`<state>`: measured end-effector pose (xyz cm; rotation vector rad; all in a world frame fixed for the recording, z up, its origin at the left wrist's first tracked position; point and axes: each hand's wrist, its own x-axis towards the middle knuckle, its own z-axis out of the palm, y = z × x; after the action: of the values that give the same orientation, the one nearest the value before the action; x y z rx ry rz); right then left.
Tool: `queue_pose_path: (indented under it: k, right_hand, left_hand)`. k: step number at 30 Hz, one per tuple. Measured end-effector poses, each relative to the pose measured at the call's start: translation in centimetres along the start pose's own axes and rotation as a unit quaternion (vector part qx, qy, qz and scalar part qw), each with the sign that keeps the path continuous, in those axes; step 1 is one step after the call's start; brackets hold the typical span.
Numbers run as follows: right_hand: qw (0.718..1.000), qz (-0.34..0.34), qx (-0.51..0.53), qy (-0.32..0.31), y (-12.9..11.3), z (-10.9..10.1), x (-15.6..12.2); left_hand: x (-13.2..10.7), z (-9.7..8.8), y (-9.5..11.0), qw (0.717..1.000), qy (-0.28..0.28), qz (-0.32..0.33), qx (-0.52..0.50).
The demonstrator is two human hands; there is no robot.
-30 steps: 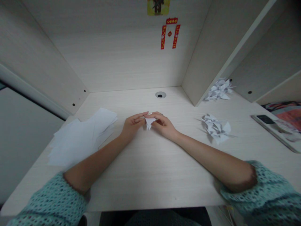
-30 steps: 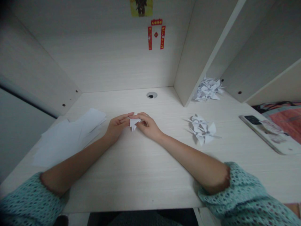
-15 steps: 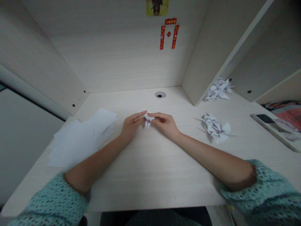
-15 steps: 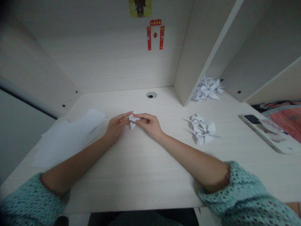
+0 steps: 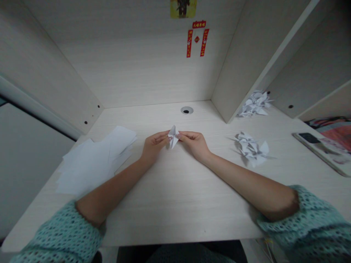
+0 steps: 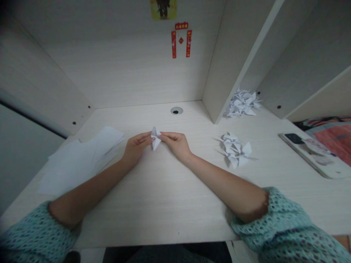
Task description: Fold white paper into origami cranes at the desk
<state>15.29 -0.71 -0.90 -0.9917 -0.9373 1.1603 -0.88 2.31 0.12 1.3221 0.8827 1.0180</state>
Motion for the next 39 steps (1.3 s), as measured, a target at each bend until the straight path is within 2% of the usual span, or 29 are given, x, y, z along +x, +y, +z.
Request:
queue_pose_path:
  k: [8,16,23,32,39]
  right_hand:
    - [1.0,0.008,-0.003,-0.029,-0.02,-0.12,-0.02]
    - [0.999,0.011,0.031,-0.031,0.16,-0.24,0.07]
    - [1.0,0.018,0.018,-0.006,0.16,-0.38,0.24]
    - [1.0,0.021,0.012,-0.012,0.22,-0.18,0.09]
    - [1.0,0.022,-0.012,-0.008,-0.02,-0.12,-0.01]
  left_hand:
    - [0.15,-0.35,-0.25,0.997,0.043,0.032,0.047]
    - [0.3,-0.26,-0.37,0.999,0.025,-0.019,0.017]
    - [0.33,-0.24,-0.44,0.998,-0.043,-0.025,0.031]
    - [0.26,-0.33,-0.58,0.997,-0.019,0.004,0.08]
    - [0.03,-0.16,-0.33,0.993,-0.006,-0.002,0.119]
